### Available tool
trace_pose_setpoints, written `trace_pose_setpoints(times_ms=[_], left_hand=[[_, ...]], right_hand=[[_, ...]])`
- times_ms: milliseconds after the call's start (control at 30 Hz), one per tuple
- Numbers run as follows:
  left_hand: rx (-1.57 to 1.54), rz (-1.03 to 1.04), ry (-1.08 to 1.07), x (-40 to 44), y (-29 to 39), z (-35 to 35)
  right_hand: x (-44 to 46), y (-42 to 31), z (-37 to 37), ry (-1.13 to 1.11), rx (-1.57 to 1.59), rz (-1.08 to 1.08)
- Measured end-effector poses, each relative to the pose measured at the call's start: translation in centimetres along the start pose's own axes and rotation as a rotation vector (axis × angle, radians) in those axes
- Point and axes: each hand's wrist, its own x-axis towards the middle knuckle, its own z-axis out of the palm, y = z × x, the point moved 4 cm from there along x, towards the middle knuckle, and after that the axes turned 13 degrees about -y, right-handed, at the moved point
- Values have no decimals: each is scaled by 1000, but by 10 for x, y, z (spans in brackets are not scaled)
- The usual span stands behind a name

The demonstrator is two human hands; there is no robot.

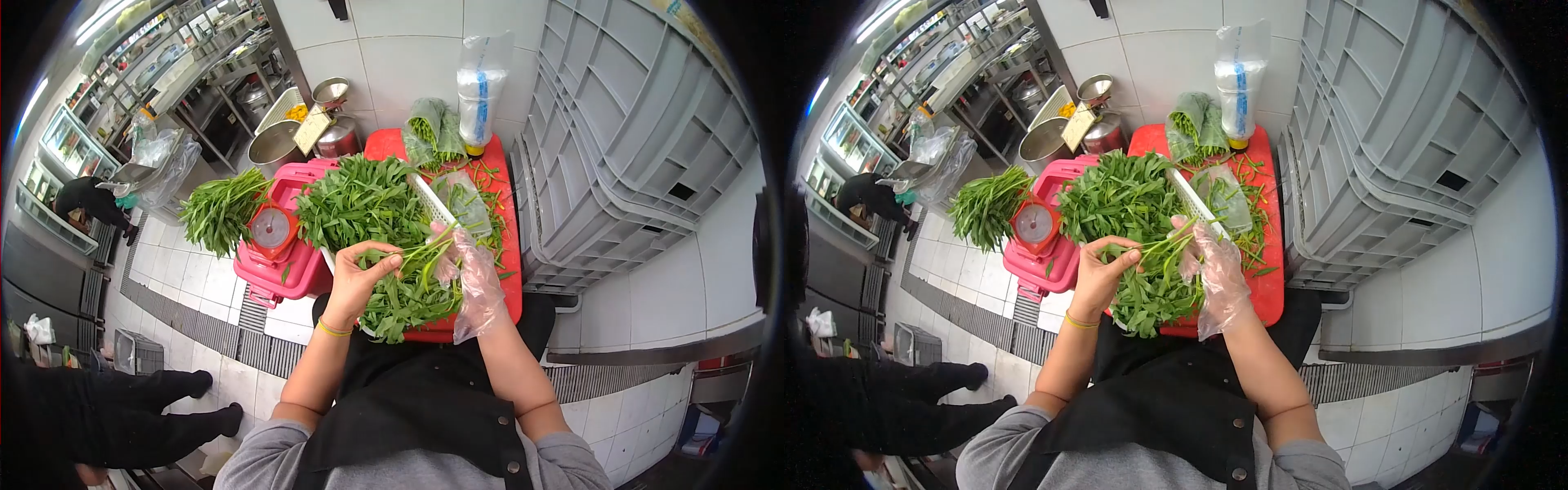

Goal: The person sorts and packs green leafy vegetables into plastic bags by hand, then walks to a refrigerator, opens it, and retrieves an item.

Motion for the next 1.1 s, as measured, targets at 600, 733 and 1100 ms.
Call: trace_pose_setpoints(times_ms=[600,733,1100], left_hand=[[683,293,317,-7,22,10],[965,574,101,-15,47,48],[978,339,148,3,23,47]], right_hand=[[2,-15,12,111,-393,52],[6,-4,13,190,-455,108],[6,6,15,265,-407,36]])
